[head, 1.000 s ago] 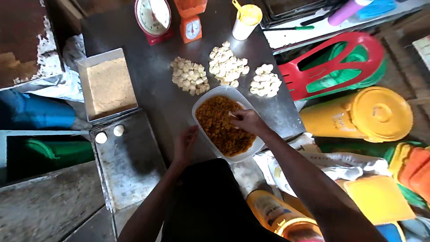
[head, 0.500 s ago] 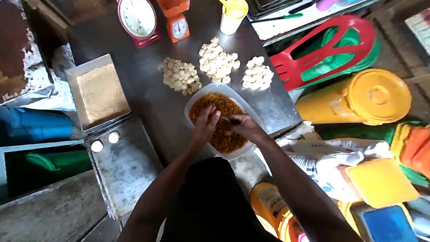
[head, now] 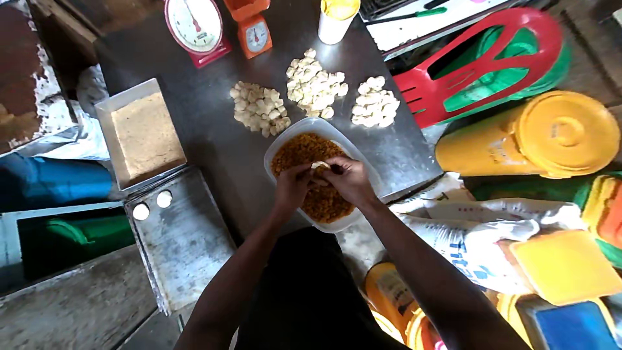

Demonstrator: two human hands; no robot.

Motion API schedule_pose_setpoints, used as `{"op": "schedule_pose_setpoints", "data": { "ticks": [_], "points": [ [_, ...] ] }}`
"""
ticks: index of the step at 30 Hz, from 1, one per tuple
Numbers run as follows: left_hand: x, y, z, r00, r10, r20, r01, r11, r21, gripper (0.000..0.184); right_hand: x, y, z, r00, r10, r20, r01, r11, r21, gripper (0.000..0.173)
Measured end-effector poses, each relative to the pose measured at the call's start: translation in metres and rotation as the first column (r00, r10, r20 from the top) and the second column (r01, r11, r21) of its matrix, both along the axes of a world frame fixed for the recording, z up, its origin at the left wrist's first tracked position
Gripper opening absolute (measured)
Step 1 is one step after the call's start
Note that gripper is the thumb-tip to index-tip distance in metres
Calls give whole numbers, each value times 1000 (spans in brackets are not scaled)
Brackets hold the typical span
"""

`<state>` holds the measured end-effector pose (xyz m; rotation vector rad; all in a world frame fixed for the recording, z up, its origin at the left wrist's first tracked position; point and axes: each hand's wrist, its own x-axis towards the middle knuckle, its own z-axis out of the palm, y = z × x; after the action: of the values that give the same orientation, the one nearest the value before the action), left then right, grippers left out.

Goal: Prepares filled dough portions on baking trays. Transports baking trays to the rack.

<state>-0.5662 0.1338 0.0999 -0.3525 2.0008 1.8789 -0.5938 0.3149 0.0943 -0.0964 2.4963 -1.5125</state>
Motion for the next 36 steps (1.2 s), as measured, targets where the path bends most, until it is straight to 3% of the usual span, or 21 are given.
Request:
{"op": "schedule_pose_setpoints", "data": {
  "ticks": [4,6,9,12,17,20,22,25,27,30,32,34,36],
  "points": [
    [1,-1,-10,994,70,-89,-74,997,-39,23,-6,11,16,970,198,139,-188,979,-83,39],
    [2,-1,-12,987,96,-129,-100,995,-29,22,-6,13,18,972,190,141,-177,979,-96,35],
    [4,6,-8,989,97,-116,-97,995,0,22,-4,10,5,999,46,8,-44,992,-119,19],
    [10,8,-1,994,75,-80,-77,997,-23,29,1,5,-5,989,-44,-142,21,987,-162,14],
    [23,-9,5,955,254,-154,-267,961,-73,18,22,-14,19,991,80,-106,-97,980,-174,34],
    [41,-34,23,948,301,-106,-305,952,-17,19,32,-49,22,951,74,-300,-102,991,-81,20],
    [60,-52,32,958,278,-77,-283,956,-77,31,37,-77,15,929,97,-356,-118,992,-39,12],
    [92,-84,31,967,243,-73,-254,931,-262,47,48,-109,8,940,303,-156,-313,949,-42,21],
    [110,-110,21,951,295,-89,-308,921,-238,43,56,-126,12,876,482,-30,-483,874,-56,35],
    [133,-133,2,940,333,-71,-340,932,-123,26,74,-145,-13,877,480,-23,-481,876,-43,20],
    [140,-143,-17,962,266,-58,-272,935,-225,23,80,-156,-33,886,462,39,-461,887,-22,18],
    [143,-151,-42,980,193,-41,-195,913,-359,22,81,-167,-45,849,486,207,-494,869,-17,22],
    [142,-152,-73,993,114,-6,-102,864,-493,20,82,-176,-62,766,522,375,-558,830,-16,37]
  ]
}}
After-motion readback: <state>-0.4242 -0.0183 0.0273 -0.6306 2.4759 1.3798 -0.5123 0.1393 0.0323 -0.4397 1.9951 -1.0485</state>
